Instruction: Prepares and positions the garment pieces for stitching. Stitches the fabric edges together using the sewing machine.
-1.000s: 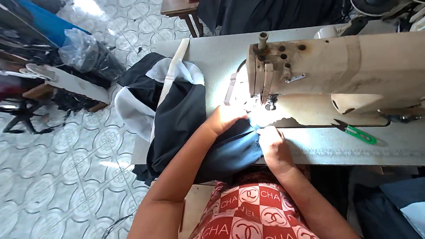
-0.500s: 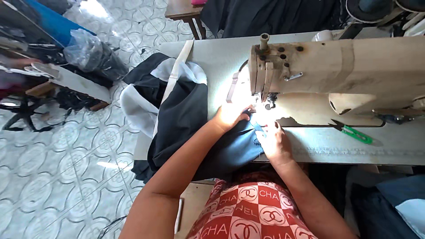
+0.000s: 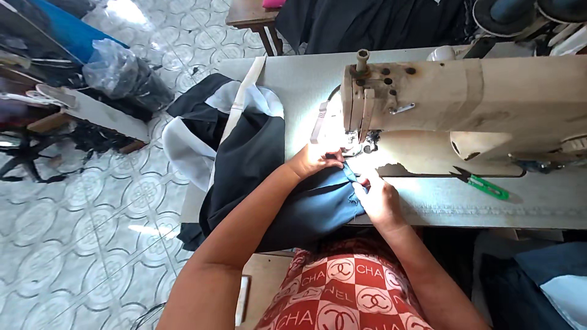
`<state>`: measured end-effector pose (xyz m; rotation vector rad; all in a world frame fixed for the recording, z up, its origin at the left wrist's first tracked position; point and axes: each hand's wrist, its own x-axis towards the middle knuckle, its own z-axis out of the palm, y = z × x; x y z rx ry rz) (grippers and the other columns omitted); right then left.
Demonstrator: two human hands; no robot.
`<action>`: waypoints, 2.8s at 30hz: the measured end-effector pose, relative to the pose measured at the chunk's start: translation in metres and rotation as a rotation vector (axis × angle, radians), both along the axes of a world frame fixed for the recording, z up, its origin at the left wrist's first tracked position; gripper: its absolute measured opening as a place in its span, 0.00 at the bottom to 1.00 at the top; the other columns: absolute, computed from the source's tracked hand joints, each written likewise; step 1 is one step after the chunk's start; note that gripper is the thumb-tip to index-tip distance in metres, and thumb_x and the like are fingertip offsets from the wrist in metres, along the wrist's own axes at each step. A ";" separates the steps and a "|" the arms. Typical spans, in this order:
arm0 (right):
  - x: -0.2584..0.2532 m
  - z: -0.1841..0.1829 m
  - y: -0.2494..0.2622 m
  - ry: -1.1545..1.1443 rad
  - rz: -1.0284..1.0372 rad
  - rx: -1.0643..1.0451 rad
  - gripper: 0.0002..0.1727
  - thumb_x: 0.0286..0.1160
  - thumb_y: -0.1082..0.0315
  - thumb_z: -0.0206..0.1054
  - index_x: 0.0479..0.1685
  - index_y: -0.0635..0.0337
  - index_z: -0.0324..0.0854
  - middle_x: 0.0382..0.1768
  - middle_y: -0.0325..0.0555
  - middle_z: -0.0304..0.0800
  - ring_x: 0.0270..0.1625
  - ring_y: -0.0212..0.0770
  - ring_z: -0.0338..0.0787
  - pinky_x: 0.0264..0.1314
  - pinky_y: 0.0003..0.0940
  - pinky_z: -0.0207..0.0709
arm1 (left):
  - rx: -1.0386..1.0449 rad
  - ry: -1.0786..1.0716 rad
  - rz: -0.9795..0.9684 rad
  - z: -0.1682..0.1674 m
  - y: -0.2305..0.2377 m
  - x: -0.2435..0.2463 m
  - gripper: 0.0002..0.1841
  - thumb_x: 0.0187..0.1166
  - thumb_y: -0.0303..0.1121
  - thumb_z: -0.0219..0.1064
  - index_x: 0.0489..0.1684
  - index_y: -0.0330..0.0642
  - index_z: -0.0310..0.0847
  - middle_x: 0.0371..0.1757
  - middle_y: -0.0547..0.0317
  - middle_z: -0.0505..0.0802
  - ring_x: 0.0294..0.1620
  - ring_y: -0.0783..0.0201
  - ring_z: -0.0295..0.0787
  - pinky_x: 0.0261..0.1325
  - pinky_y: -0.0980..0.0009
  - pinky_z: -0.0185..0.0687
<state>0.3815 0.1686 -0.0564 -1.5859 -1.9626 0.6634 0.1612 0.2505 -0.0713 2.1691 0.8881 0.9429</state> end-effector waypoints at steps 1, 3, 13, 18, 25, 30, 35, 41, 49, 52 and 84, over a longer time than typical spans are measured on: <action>0.000 0.000 0.000 -0.002 0.000 -0.001 0.10 0.74 0.67 0.72 0.41 0.67 0.88 0.34 0.56 0.93 0.38 0.53 0.94 0.44 0.52 0.86 | -0.012 -0.014 0.003 -0.003 0.000 0.000 0.05 0.68 0.26 0.78 0.30 0.33 0.91 0.46 0.49 0.96 0.53 0.65 0.91 0.65 0.67 0.81; 0.000 -0.003 0.000 0.029 0.005 0.004 0.09 0.73 0.68 0.72 0.40 0.68 0.88 0.34 0.55 0.93 0.38 0.51 0.94 0.45 0.50 0.87 | -0.083 -0.041 -0.025 -0.006 0.000 0.001 0.03 0.69 0.25 0.77 0.32 0.33 0.91 0.48 0.51 0.97 0.55 0.66 0.92 0.66 0.67 0.83; -0.005 -0.019 -0.012 0.070 0.062 0.090 0.10 0.77 0.68 0.68 0.48 0.60 0.93 0.45 0.50 0.97 0.47 0.44 0.97 0.52 0.40 0.90 | -0.244 0.547 -0.007 0.033 0.001 0.013 0.08 0.73 0.33 0.76 0.40 0.38 0.89 0.43 0.48 0.93 0.49 0.51 0.91 0.53 0.48 0.82; -0.004 -0.033 -0.019 -0.275 0.092 0.369 0.13 0.82 0.60 0.64 0.51 0.51 0.95 0.55 0.51 0.94 0.58 0.55 0.92 0.51 0.48 0.86 | 0.042 0.477 0.221 0.018 0.002 0.015 0.14 0.62 0.38 0.84 0.33 0.40 0.88 0.38 0.49 0.92 0.48 0.49 0.90 0.59 0.44 0.78; -0.002 -0.039 -0.022 -0.401 0.157 0.490 0.14 0.82 0.64 0.62 0.55 0.52 0.93 0.61 0.40 0.95 0.67 0.49 0.90 0.63 0.53 0.82 | -0.004 0.483 0.226 0.016 -0.011 0.020 0.05 0.78 0.32 0.71 0.38 0.42 0.92 0.45 0.52 0.93 0.50 0.56 0.92 0.59 0.51 0.85; -0.003 -0.037 -0.018 -0.441 0.144 0.531 0.13 0.83 0.64 0.61 0.51 0.53 0.93 0.57 0.44 0.96 0.64 0.49 0.92 0.63 0.53 0.82 | 0.082 0.886 0.364 0.041 -0.047 0.052 0.10 0.83 0.30 0.63 0.43 0.41 0.93 0.49 0.51 0.94 0.52 0.48 0.92 0.54 0.47 0.85; -0.001 -0.041 -0.015 -0.438 0.132 0.560 0.15 0.83 0.62 0.62 0.56 0.52 0.92 0.55 0.44 0.97 0.65 0.51 0.92 0.73 0.63 0.74 | 0.042 0.932 0.640 0.012 -0.087 0.073 0.23 0.89 0.42 0.53 0.76 0.45 0.81 0.76 0.47 0.86 0.79 0.40 0.78 0.75 0.28 0.63; -0.006 -0.046 0.012 -0.361 0.107 0.583 0.12 0.82 0.63 0.64 0.50 0.52 0.94 0.52 0.47 0.97 0.62 0.56 0.92 0.73 0.73 0.67 | 0.112 0.668 0.613 -0.007 -0.059 0.050 0.23 0.77 0.37 0.57 0.71 0.47 0.83 0.75 0.49 0.85 0.79 0.38 0.74 0.75 0.24 0.56; -0.017 -0.040 0.035 -0.246 0.022 0.393 0.15 0.81 0.64 0.64 0.58 0.54 0.92 0.62 0.47 0.94 0.71 0.54 0.88 0.82 0.73 0.57 | 0.186 0.616 0.501 -0.002 -0.010 0.039 0.15 0.76 0.32 0.61 0.55 0.41 0.89 0.57 0.44 0.93 0.65 0.42 0.88 0.67 0.35 0.75; -0.016 -0.037 0.035 -0.268 0.058 0.317 0.17 0.80 0.61 0.64 0.63 0.51 0.90 0.66 0.46 0.92 0.75 0.54 0.85 0.83 0.72 0.56 | 0.237 0.593 0.384 -0.003 0.004 0.028 0.16 0.77 0.32 0.59 0.55 0.39 0.89 0.61 0.42 0.92 0.70 0.43 0.86 0.76 0.38 0.70; -0.023 -0.035 0.038 -0.273 0.020 0.252 0.21 0.77 0.55 0.66 0.64 0.52 0.89 0.64 0.51 0.91 0.73 0.61 0.83 0.71 0.66 0.71 | 0.228 0.682 0.264 -0.003 0.027 0.010 0.19 0.83 0.39 0.55 0.58 0.43 0.89 0.64 0.42 0.91 0.74 0.40 0.81 0.80 0.34 0.62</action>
